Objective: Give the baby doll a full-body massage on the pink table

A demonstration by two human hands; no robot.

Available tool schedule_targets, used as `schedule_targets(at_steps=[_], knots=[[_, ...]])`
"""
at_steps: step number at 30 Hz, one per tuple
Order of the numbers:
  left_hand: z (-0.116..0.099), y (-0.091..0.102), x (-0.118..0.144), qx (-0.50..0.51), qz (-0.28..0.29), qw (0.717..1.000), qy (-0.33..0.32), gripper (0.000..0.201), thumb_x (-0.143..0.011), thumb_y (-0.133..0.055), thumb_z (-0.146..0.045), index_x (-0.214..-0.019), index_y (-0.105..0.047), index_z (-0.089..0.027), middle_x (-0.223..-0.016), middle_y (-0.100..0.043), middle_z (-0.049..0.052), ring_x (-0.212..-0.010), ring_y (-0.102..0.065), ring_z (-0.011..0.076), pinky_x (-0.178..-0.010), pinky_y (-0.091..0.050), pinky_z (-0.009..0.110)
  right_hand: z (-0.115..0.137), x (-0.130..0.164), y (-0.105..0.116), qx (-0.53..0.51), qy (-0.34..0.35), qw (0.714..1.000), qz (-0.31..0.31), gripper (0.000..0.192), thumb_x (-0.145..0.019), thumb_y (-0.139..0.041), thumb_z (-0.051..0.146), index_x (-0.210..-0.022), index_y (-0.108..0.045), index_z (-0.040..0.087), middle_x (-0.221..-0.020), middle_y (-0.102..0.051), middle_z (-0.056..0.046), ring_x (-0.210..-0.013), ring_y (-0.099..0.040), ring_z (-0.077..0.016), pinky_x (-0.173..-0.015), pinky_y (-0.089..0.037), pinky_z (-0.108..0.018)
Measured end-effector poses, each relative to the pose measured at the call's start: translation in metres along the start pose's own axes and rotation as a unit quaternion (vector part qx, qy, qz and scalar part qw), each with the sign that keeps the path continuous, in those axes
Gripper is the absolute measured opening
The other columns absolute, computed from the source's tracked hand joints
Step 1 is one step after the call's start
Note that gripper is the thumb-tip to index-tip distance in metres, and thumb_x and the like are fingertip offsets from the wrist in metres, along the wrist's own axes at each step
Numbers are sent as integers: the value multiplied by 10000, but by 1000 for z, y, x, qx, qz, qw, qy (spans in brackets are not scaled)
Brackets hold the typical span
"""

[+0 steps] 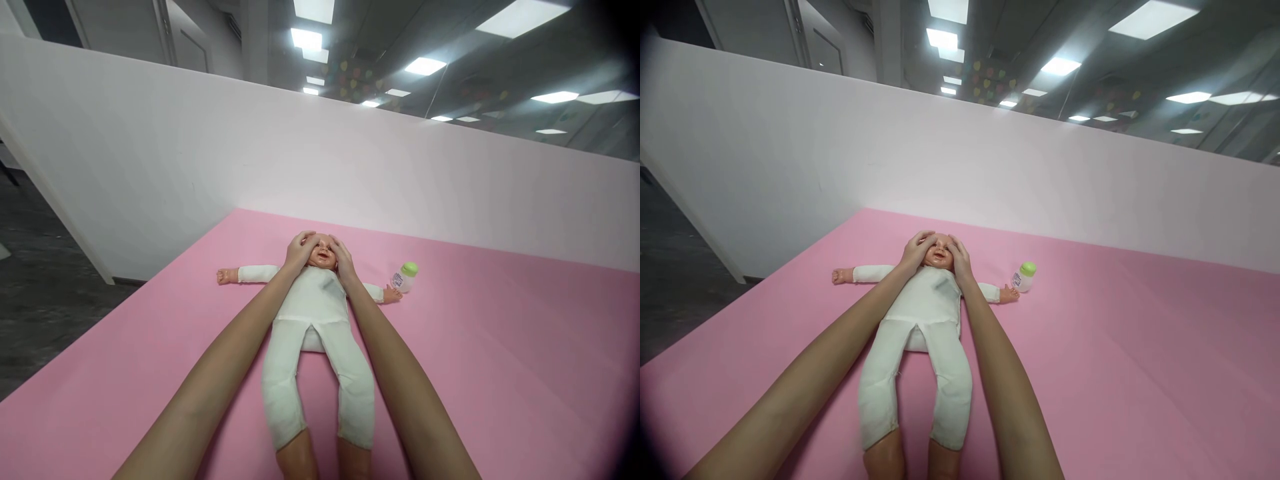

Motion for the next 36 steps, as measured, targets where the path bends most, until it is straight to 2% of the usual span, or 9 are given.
schedule_targets(at_steps=[5,11,19,26,29,33,36], knots=[[-4,0,4,-15,-3,1000,-1,361,-794,-752,-368,-1118,-737,-209,-1244,-731,92,-1177,-649,266,-1021,-512,365,0,1,0,4,1,1000,5,470,-798,-762,431,-1232,-706,260,-1388,-678,-30,-1304,-621,-247,-1139,-500,-392],[7,0,-6,-11,-6,1000,4,253,-862,-604,-300,-1054,-744,-215,-1246,-735,68,-1220,-644,249,-1092,-473,373,-4,-2,1,-21,-27,999,-7,411,-804,-714,386,-1199,-720,276,-1379,-686,-1,-1303,-625,-235,-1153,-491,-388],[1,0,0,-9,2,1000,-8,375,-779,-733,-324,-1132,-726,-199,-1250,-729,86,-1192,-649,263,-1022,-511,352,-2,-1,1,-3,0,1000,0,460,-776,-763,393,-1216,-718,265,-1380,-682,-15,-1305,-613,-241,-1145,-489,-388],[14,1,-12,-5,-4,1000,11,302,-852,-544,-226,-1076,-746,-218,-1274,-728,55,-1251,-633,248,-1100,-469,371,-8,-6,4,-22,-29,999,-14,427,-777,-680,324,-1200,-725,284,-1354,-700,17,-1285,-626,-238,-1139,-504,-392],[11,1,-8,0,-2,1000,12,283,-849,-616,-283,-1093,-743,-215,-1262,-731,67,-1217,-648,259,-1069,-492,375,-8,-5,4,-30,-32,999,-9,439,-774,-685,324,-1210,-721,285,-1359,-697,13,-1285,-628,-239,-1135,-509,-392],[1,0,1,-18,3,1000,-8,397,-778,-758,-339,-1149,-726,-200,-1276,-721,96,-1201,-645,275,-1029,-515,368,-8,-5,4,-19,-20,1000,-2,449,-786,-725,360,-1229,-712,283,-1365,-691,0,-1277,-633,-240,-1117,-520,-388],[3,1,-1,-13,0,1000,-1,355,-805,-723,-336,-1136,-731,-206,-1284,-719,90,-1217,-641,270,-1055,-502,375,-7,-5,4,-7,-10,1000,0,437,-804,-720,369,-1231,-714,276,-1371,-688,-6,-1292,-624,-237,-1128,-510,-387]])
Point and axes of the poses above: each hand's wrist, its own x-axis away from the middle knuckle, its own y-axis out of the back of the hand, z = x × y, the point moved 5 cm from there along -x, towards the middle knuckle
